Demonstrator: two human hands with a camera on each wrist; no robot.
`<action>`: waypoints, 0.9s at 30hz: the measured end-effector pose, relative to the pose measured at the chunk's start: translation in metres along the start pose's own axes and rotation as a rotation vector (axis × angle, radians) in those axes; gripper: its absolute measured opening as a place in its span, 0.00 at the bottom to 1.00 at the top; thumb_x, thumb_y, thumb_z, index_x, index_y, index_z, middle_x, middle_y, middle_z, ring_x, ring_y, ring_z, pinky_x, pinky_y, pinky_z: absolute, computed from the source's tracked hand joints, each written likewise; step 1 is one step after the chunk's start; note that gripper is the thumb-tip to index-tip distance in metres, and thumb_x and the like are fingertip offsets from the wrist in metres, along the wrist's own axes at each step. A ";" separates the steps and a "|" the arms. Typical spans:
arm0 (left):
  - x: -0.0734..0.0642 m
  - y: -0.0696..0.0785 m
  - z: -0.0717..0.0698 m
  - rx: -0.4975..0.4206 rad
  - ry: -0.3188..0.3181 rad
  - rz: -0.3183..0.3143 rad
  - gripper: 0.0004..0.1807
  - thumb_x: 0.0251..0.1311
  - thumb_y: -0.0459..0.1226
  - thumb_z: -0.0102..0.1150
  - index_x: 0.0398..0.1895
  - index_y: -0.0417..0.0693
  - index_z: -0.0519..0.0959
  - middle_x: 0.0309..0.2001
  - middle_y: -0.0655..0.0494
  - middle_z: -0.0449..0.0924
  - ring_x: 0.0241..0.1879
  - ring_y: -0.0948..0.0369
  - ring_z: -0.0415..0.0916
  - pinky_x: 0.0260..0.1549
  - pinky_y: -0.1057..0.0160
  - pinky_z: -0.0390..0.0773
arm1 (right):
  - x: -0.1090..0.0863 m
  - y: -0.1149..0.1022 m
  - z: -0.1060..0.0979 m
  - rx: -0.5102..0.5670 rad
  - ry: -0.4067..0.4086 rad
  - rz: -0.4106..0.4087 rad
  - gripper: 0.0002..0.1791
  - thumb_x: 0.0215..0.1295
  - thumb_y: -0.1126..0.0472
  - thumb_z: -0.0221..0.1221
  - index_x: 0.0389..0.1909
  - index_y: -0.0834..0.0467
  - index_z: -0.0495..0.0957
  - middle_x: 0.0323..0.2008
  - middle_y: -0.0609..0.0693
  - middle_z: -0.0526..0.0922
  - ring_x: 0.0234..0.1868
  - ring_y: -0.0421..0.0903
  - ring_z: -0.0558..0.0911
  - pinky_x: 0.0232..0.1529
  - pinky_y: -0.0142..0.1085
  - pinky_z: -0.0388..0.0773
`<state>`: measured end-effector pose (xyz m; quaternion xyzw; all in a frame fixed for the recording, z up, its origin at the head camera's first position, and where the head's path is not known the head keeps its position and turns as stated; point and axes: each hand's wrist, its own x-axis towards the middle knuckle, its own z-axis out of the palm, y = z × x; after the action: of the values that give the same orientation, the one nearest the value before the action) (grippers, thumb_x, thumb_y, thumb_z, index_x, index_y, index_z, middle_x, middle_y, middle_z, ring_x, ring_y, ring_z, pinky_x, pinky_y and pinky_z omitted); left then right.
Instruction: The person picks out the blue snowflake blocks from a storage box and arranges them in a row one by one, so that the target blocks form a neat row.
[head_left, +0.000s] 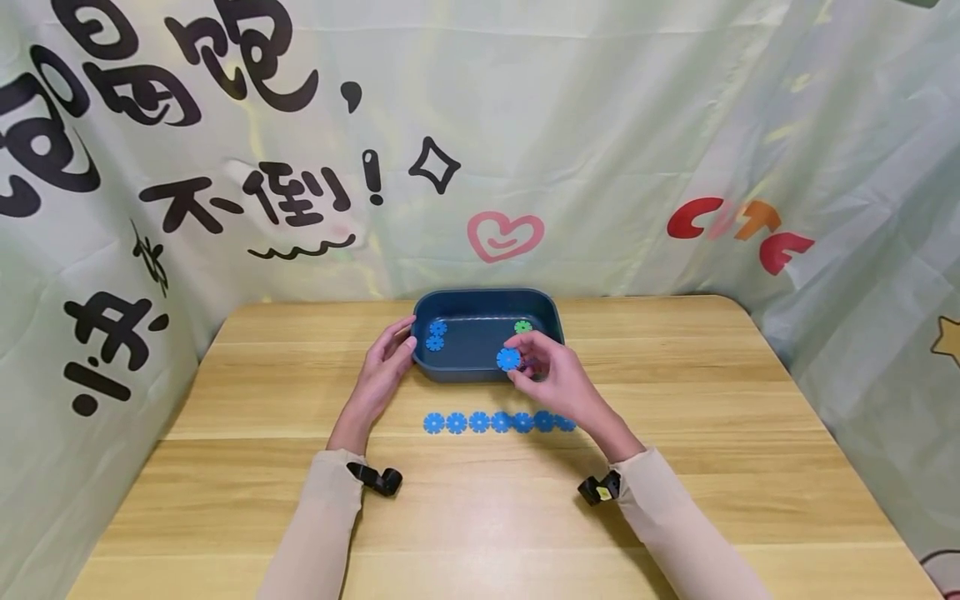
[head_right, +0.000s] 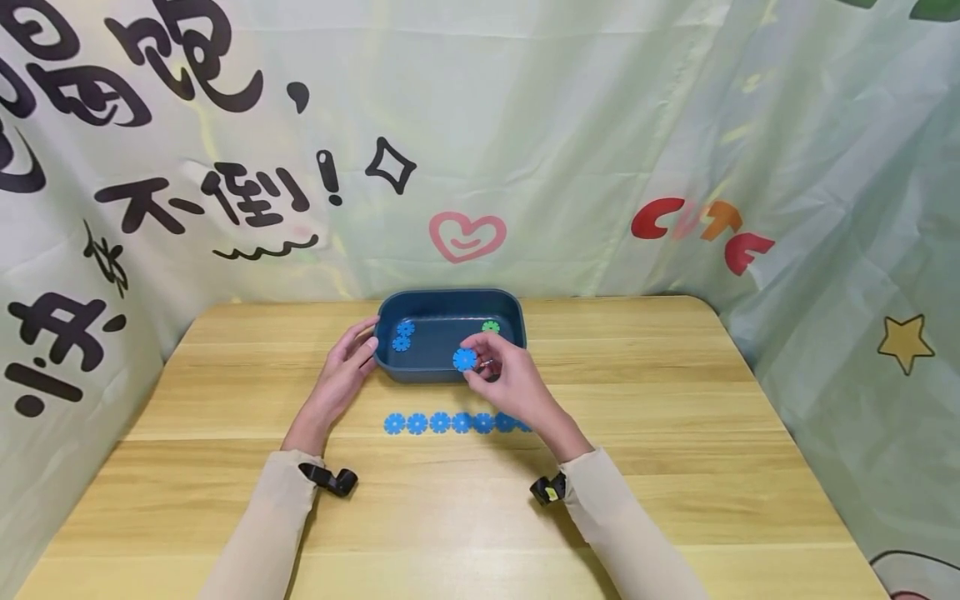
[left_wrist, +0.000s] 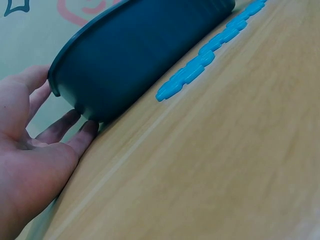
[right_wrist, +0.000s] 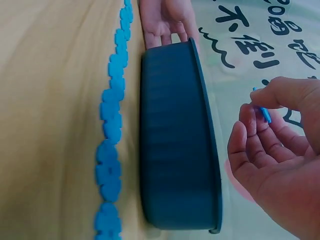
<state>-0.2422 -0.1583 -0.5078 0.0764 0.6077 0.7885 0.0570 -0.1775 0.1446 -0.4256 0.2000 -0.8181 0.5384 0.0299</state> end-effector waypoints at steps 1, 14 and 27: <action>0.000 0.000 0.000 -0.001 -0.002 -0.001 0.27 0.75 0.42 0.56 0.74 0.52 0.68 0.74 0.49 0.61 0.72 0.53 0.62 0.66 0.58 0.69 | -0.002 0.001 -0.001 0.007 0.001 0.008 0.19 0.62 0.72 0.69 0.54 0.60 0.79 0.42 0.55 0.84 0.37 0.52 0.79 0.36 0.36 0.80; 0.000 0.001 -0.002 0.009 -0.008 -0.001 0.28 0.75 0.41 0.56 0.75 0.50 0.66 0.75 0.47 0.59 0.73 0.51 0.59 0.67 0.56 0.68 | -0.025 0.009 -0.006 -0.015 0.017 0.058 0.19 0.61 0.73 0.68 0.52 0.58 0.78 0.40 0.51 0.83 0.38 0.50 0.79 0.40 0.37 0.84; 0.000 0.000 -0.002 -0.021 -0.010 0.004 0.27 0.76 0.38 0.55 0.75 0.47 0.66 0.75 0.46 0.60 0.72 0.51 0.61 0.66 0.57 0.69 | -0.044 0.015 -0.012 -0.045 -0.007 0.060 0.20 0.60 0.74 0.68 0.51 0.58 0.79 0.39 0.51 0.81 0.37 0.51 0.79 0.36 0.37 0.84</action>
<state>-0.2425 -0.1598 -0.5085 0.0811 0.5988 0.7946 0.0591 -0.1445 0.1734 -0.4453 0.1769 -0.8357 0.5197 0.0153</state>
